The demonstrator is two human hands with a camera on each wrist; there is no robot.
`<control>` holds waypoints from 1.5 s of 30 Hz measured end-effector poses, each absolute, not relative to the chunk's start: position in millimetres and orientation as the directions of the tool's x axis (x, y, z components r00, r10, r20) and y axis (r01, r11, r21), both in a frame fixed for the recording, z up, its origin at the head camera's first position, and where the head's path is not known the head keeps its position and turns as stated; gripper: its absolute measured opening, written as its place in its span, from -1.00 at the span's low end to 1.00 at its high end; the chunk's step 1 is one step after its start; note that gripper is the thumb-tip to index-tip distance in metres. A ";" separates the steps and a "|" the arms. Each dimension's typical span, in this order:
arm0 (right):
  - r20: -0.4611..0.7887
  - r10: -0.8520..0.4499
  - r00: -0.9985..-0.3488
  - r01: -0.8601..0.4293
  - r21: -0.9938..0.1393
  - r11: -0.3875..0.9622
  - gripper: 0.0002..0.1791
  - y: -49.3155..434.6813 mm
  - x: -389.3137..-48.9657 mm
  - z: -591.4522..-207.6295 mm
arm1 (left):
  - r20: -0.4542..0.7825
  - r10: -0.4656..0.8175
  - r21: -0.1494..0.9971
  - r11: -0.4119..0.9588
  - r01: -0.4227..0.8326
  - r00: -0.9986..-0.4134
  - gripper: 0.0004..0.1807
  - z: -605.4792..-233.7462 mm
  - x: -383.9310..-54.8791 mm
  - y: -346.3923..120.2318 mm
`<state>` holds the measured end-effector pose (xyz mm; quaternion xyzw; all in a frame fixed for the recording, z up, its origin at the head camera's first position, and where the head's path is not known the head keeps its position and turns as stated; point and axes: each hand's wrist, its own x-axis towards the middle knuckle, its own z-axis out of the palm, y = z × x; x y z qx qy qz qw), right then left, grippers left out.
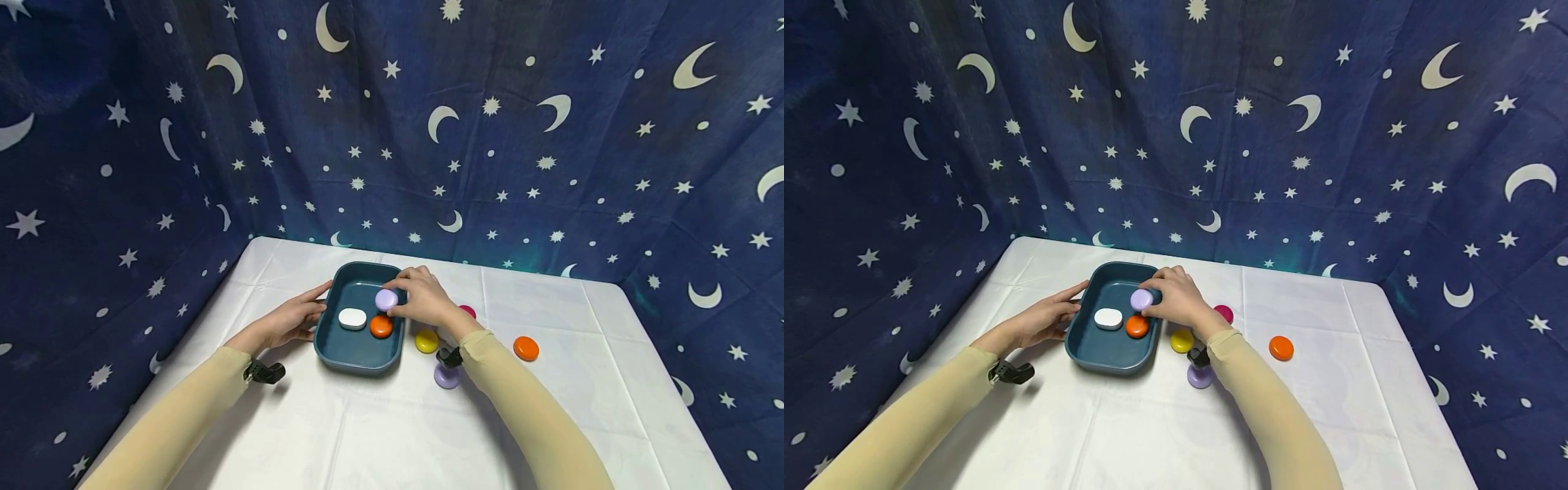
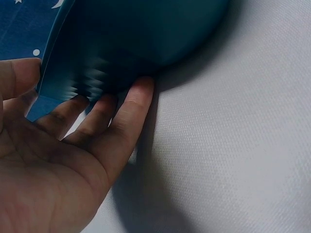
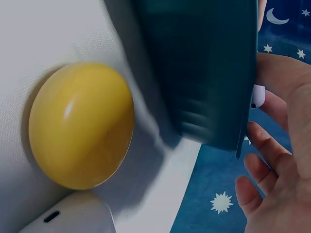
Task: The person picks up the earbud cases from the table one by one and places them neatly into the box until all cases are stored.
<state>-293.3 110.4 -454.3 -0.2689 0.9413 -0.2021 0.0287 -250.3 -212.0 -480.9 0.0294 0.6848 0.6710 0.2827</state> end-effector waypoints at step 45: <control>0.111 -0.293 -0.950 -0.294 -0.639 0.711 -0.39 241.5 -266.5 -419.7 | -0.330 0.412 0.942 0.091 -0.322 -0.849 -0.30 -483.4 -250.9 -211.3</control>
